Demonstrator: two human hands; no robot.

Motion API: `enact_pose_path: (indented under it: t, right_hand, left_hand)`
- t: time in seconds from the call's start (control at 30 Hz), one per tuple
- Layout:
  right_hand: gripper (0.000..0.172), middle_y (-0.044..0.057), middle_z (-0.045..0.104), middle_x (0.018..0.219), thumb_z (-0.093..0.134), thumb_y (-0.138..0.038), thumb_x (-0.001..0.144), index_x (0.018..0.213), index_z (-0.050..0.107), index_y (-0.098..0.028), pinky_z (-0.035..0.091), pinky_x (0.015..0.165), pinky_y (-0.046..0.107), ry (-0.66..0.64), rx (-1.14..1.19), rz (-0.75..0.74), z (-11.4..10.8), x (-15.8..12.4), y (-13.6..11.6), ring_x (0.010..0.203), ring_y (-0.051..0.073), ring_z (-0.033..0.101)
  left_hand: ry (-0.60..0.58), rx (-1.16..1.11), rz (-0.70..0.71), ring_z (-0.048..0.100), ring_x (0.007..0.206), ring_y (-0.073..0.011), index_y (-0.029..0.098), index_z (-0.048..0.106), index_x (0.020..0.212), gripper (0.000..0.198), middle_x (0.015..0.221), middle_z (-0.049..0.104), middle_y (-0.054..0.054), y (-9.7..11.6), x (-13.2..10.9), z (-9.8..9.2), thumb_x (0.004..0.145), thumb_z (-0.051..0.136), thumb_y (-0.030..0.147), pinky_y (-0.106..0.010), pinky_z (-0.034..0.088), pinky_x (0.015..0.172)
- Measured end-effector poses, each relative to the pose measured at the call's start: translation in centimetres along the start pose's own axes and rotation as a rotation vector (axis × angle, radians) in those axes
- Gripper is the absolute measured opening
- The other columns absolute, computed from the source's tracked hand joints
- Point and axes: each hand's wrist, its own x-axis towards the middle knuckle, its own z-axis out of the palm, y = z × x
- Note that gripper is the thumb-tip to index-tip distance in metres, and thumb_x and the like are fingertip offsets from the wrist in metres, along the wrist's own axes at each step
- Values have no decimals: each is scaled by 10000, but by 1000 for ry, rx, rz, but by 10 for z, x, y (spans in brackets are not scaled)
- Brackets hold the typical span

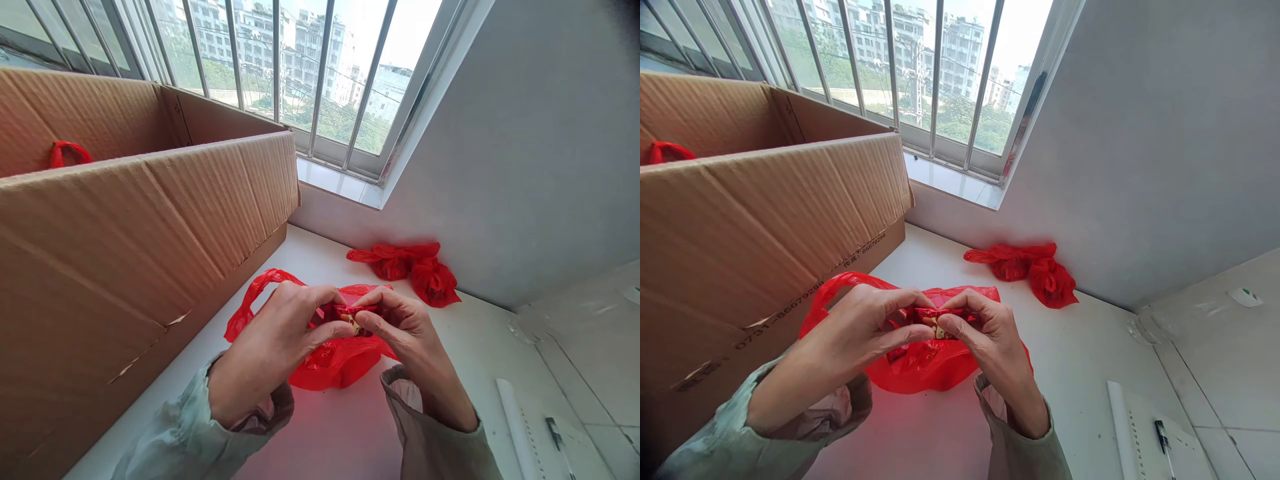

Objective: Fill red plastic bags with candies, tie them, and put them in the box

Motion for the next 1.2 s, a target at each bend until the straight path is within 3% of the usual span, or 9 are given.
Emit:
enact_pose_path:
  t: [0.13, 0.3, 0.47, 0.8, 1.0, 1.1, 1.2]
  right_hand:
    - [84, -13, 644, 758, 695, -301, 821, 848, 701, -222, 512, 665, 239, -6, -12, -33, -1, -1, -1, 696, 114, 610]
    - [226, 11, 681, 936, 758, -276, 753, 960, 670, -246, 547, 750, 280, -76, 80, 16, -1, -1, 3, 837, 154, 647]
    - [177, 15, 684, 926, 756, -259, 752, 905, 672, -229, 540, 743, 276, -64, 91, 32, 0, 2, 7, 827, 149, 640]
    - [181, 2, 696, 914, 721, -224, 777, 947, 663, -244, 541, 733, 254, -51, 5, 20, 0, 2, 7, 824, 145, 658]
    - [186, 10, 697, 942, 728, -259, 782, 953, 663, -233, 538, 743, 250, -66, 20, 27, 1, 2, 6, 845, 144, 655]
    - [206, 24, 691, 1018, 739, -266, 769, 958, 665, -228, 543, 774, 273, -90, 42, 24, 2, 2, 7, 887, 160, 658]
    - [178, 16, 693, 992, 706, -260, 791, 961, 661, -230, 530, 760, 267, -56, -14, 10, 0, 3, 7, 868, 158, 658]
  left_hand:
    - [-25, -18, -2, 456, 496, -75, 171, 612, 672, 173, 529, 542, 71, 0, -1, 0, 826, 638, 244, -202, 297, 471]
    - [-4, -6, -19, 528, 573, -93, 193, 671, 833, 102, 631, 625, 58, -2, -1, 1, 864, 594, 253, -212, 337, 521]
    - [-62, 20, 27, 546, 613, -91, 184, 653, 838, 46, 683, 648, 59, -4, 0, -2, 828, 616, 160, -214, 354, 568]
    - [-39, 36, 16, 580, 656, -104, 191, 638, 873, 171, 741, 672, 45, -4, 2, 3, 800, 544, 68, -209, 369, 588]
    - [-31, 78, -4, 521, 574, -94, 196, 595, 869, 186, 645, 611, 68, -4, 1, 2, 769, 547, 47, -203, 325, 525]
    - [-46, 43, -23, 550, 577, -93, 207, 570, 907, 228, 650, 625, 78, -1, 3, 4, 767, 538, 30, -191, 353, 529]
    - [4, 151, -43, 606, 638, -136, 236, 552, 1083, 305, 715, 672, 57, 5, -5, 2, 817, 534, 89, -224, 398, 566]
